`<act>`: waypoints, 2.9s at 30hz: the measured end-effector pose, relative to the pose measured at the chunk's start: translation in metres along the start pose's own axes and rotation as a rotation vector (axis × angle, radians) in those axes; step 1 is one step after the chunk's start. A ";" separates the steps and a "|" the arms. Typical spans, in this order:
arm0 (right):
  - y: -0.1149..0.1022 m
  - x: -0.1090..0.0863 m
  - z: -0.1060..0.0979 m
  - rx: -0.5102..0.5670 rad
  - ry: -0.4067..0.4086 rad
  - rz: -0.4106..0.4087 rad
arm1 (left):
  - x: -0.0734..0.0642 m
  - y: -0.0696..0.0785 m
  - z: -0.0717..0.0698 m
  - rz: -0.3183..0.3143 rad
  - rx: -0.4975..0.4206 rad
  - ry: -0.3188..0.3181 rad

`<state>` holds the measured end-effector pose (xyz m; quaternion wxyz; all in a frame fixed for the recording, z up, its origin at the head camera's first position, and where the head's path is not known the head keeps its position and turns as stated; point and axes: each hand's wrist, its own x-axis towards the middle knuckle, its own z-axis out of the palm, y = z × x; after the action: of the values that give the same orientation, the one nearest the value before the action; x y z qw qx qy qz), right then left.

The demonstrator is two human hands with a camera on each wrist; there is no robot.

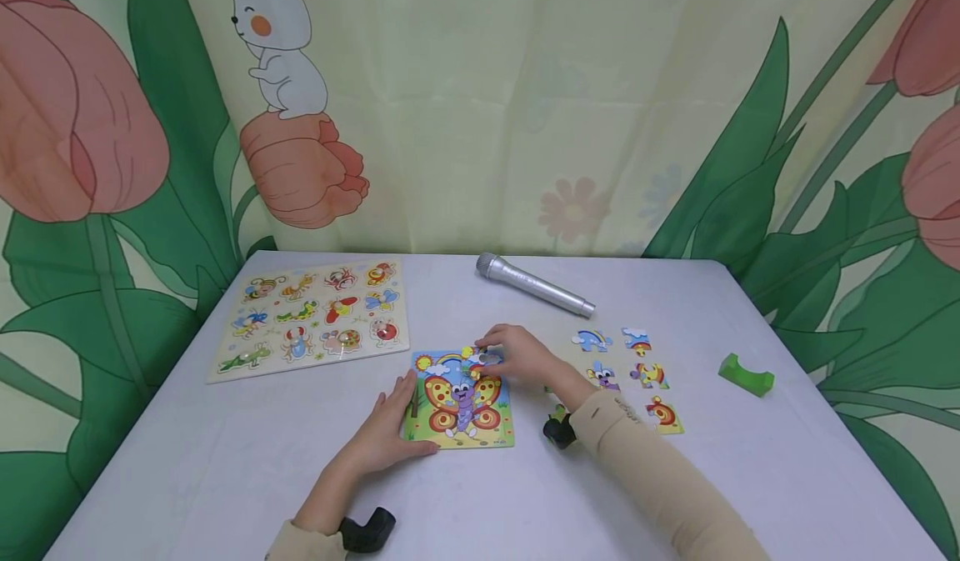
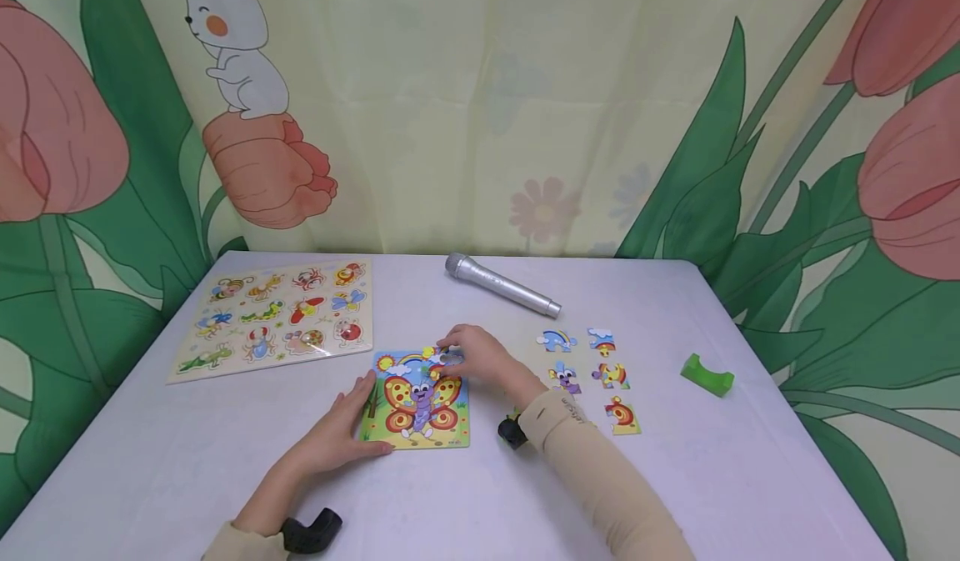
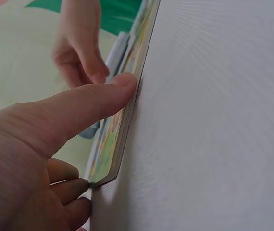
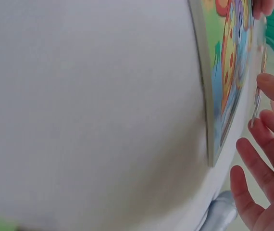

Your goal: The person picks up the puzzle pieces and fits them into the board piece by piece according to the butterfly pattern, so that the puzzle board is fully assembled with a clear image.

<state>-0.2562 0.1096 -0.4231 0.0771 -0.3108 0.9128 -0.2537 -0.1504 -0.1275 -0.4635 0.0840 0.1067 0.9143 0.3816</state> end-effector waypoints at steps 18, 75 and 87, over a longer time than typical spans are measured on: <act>-0.036 0.030 0.023 -0.148 -0.082 -0.059 | -0.002 0.000 -0.002 0.023 -0.006 0.000; -0.009 -0.003 -0.019 0.047 0.010 -0.004 | -0.002 0.000 -0.001 0.007 -0.005 0.003; 0.039 -0.040 -0.051 0.054 0.128 0.068 | -0.001 -0.002 0.000 0.008 -0.012 0.004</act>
<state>-0.2606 0.1819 -0.3999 0.0354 -0.2606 0.9187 -0.2946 -0.1495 -0.1291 -0.4646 0.0813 0.1090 0.9117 0.3877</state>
